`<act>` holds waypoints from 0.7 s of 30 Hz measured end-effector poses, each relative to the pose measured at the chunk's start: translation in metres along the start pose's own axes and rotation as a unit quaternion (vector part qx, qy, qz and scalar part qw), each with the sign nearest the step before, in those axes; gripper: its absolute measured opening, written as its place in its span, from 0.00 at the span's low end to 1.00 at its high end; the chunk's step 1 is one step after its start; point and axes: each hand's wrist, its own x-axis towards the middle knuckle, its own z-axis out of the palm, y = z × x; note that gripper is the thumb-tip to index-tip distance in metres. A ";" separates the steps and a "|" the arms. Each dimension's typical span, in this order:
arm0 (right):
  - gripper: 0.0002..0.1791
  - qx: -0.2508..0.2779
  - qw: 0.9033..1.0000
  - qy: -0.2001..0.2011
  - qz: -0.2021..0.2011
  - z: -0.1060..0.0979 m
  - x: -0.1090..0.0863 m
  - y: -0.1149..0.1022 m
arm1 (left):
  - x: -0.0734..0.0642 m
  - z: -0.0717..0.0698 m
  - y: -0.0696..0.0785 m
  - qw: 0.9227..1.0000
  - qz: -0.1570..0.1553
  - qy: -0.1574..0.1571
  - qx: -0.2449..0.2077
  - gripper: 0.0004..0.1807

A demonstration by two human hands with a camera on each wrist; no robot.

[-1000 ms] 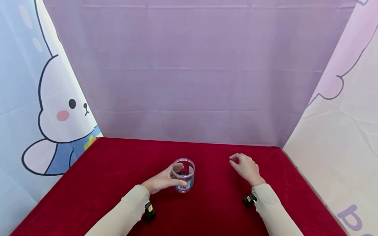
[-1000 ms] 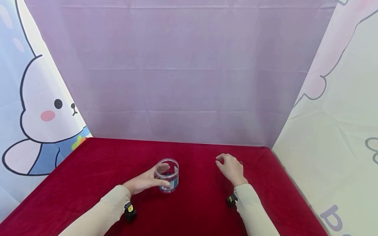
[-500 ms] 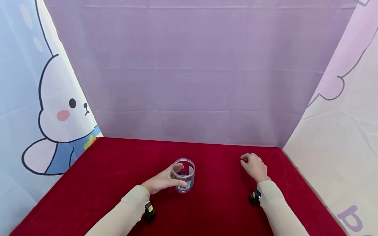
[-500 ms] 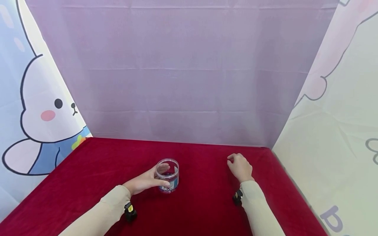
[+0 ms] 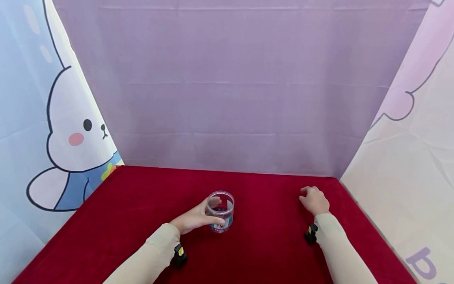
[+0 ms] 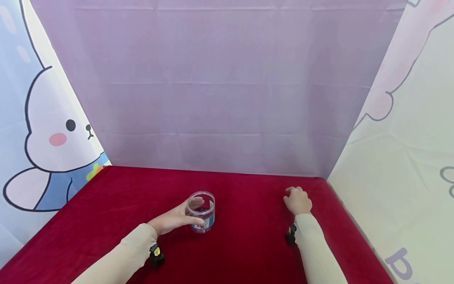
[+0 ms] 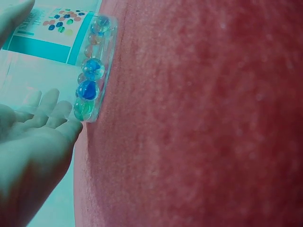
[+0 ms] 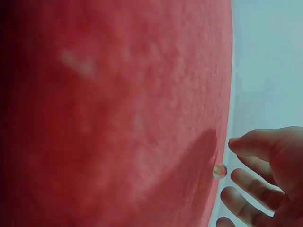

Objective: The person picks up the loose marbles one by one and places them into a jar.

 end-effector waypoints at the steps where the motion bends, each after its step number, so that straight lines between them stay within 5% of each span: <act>1: 0.20 -0.003 1.000 -0.001 0.002 0.000 0.000 0.001 | 0.000 0.000 0.000 1.000 -0.001 0.000 0.000 0.48; 11: 0.24 -0.018 0.998 -0.053 0.021 -0.001 0.006 0.007 | -0.001 0.001 0.001 1.000 0.001 -0.002 0.000 0.48; 21: 0.24 -0.017 0.998 -0.060 0.020 -0.002 0.007 0.007 | -0.001 0.001 0.000 1.000 0.000 0.002 0.002 0.48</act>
